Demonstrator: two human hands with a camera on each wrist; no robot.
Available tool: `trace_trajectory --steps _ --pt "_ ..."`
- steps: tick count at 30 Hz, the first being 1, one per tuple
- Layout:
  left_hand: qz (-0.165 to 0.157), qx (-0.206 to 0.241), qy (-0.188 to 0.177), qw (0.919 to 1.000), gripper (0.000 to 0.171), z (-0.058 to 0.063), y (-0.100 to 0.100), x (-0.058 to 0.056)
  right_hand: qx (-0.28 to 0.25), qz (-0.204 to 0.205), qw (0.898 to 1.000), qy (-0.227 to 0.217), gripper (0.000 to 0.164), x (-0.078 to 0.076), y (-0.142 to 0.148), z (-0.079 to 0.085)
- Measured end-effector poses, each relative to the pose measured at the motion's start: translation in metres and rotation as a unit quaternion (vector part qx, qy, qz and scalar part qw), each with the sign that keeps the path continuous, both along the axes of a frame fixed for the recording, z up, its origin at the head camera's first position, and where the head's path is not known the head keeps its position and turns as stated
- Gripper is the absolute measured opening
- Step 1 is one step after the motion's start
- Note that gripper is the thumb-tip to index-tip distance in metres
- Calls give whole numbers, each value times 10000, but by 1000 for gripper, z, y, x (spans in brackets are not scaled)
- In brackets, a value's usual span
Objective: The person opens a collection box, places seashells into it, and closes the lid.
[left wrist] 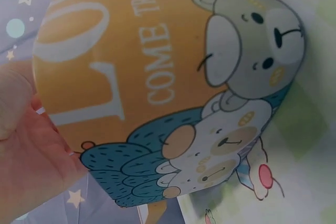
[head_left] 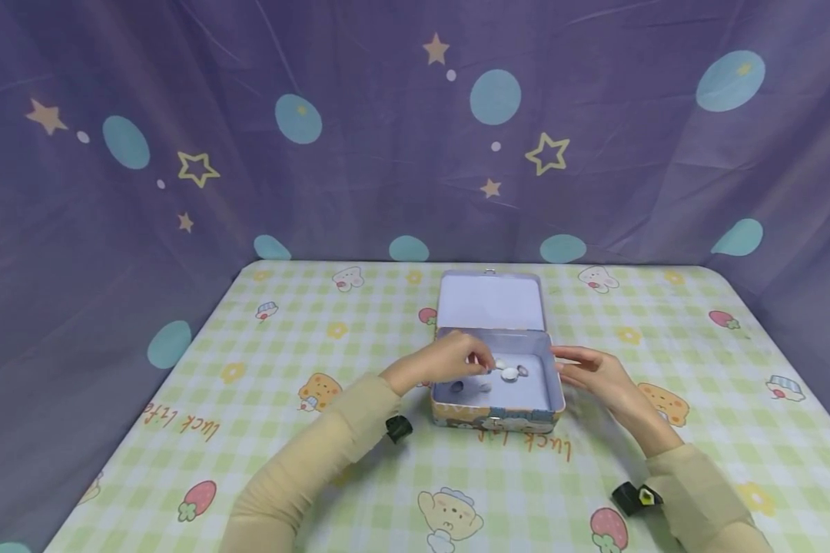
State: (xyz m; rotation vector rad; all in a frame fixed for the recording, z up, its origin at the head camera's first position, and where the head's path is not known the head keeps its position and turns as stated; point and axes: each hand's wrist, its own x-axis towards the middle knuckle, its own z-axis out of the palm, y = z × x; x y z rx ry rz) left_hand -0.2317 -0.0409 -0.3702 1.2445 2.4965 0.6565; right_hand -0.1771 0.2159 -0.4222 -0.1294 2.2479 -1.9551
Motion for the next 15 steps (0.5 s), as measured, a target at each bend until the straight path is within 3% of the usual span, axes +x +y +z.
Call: trace_trajectory --steps 15 --pt "203 752 158 9968 16 5 -23 15 188 -37 9998 8 51 0 2 -2"
